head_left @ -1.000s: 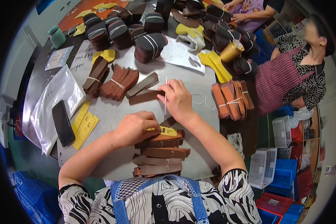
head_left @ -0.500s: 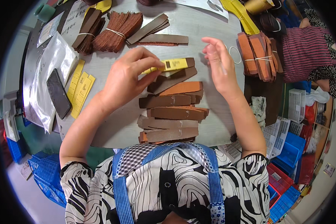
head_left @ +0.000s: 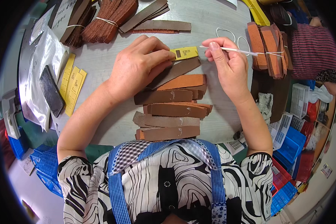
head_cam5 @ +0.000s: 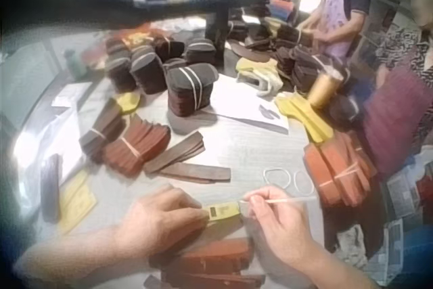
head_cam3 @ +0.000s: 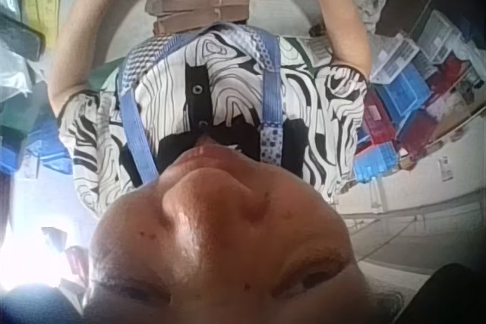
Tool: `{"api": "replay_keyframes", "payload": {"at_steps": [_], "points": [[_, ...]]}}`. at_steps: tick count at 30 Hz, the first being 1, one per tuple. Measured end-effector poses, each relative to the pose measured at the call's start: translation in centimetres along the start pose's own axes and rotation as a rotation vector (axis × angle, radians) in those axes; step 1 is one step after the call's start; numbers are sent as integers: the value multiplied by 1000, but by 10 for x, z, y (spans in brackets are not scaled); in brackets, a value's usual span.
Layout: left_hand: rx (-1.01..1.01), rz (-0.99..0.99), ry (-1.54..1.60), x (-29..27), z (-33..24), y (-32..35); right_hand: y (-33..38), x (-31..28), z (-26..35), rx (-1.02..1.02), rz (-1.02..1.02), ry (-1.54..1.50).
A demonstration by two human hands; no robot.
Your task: Bundling stacks of leather shoe pieces together using a white cord and yellow tracking labels.
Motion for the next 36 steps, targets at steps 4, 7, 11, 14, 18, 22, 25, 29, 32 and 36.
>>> {"api": "replay_keyframes", "payload": {"at_steps": [4, 7, 11, 14, 18, 22, 25, 29, 32, 36], "points": [[25, -1, -55, 1, -2, 0, -3, 4, 4, -59, 12, 7], [35, -3, -71, 2, -2, 1, -6, 10, 11, -148, 44, 83], [43, -7, -84, 3, -4, 1, -5, 23, 15, -226, 69, 182], [43, -9, -99, 3, -4, 1, -9, 31, 17, -307, 62, 254], [38, -11, -102, 3, -3, 1, -8, 32, 21, -389, 33, 371], [49, -21, -115, 4, -3, 1, -1, 34, 30, -337, 104, 404], [53, -25, -108, 4, -2, 2, -7, 38, 28, -290, 162, 332], [35, -19, -72, 4, 0, 4, -30, 36, 30, -102, 154, 135], [56, 43, 68, 5, -3, 3, -55, 42, 17, -342, 9, 346], [54, 148, 169, 0, -11, 7, -66, 56, 10, -464, -54, 714]]}}
Point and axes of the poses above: each hand's wrist, its own y-axis away from the middle knuckle, its own x-axis out of the palm, z = x × y, the point moved 4 cm from there along -y, towards the middle knuckle, and after that the axes turned 2 degrees about y, right-handed, at the moved point
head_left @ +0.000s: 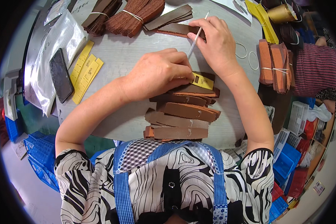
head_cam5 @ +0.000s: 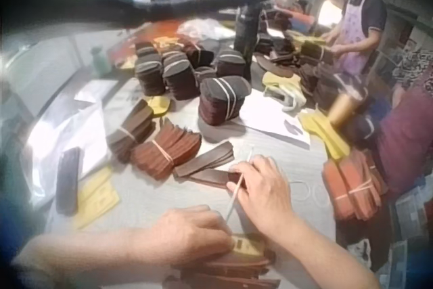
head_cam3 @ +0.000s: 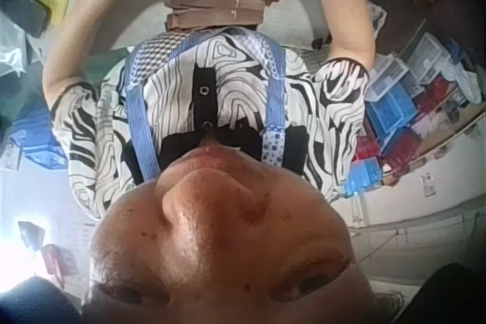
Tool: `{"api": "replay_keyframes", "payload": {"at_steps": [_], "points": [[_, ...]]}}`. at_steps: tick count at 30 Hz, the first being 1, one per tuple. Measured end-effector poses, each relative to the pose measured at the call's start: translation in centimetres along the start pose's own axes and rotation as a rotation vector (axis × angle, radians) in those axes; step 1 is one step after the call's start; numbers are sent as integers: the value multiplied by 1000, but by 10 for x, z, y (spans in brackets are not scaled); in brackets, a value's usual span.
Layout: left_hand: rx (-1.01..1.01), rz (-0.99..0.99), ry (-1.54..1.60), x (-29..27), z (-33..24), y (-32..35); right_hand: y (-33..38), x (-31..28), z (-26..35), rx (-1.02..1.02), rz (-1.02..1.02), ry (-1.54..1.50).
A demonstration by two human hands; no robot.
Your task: Bundling stacks of leather shoe pieces together using a white cord and yellow tracking labels.
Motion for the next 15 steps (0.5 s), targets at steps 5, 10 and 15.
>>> {"api": "replay_keyframes", "payload": {"at_steps": [5, 10, 15], "points": [[-42, 13, 37, -9, -7, 5, 1, -10, 3, -14, -108, -203], [-4, -47, 43, -22, -16, 18, 22, -36, 15, 225, 153, -614], [-38, -27, 60, -22, -15, 22, 43, -28, 8, 155, 164, -576]]}}
Point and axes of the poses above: each hand's wrist, its own y-axis away from the middle knuckle, its own x-axis out of the palm, z = x × y, the point moved 4 cm from there along -y, towards the middle knuckle, and after that the axes turned 2 degrees about y, right-handed, at the moved point
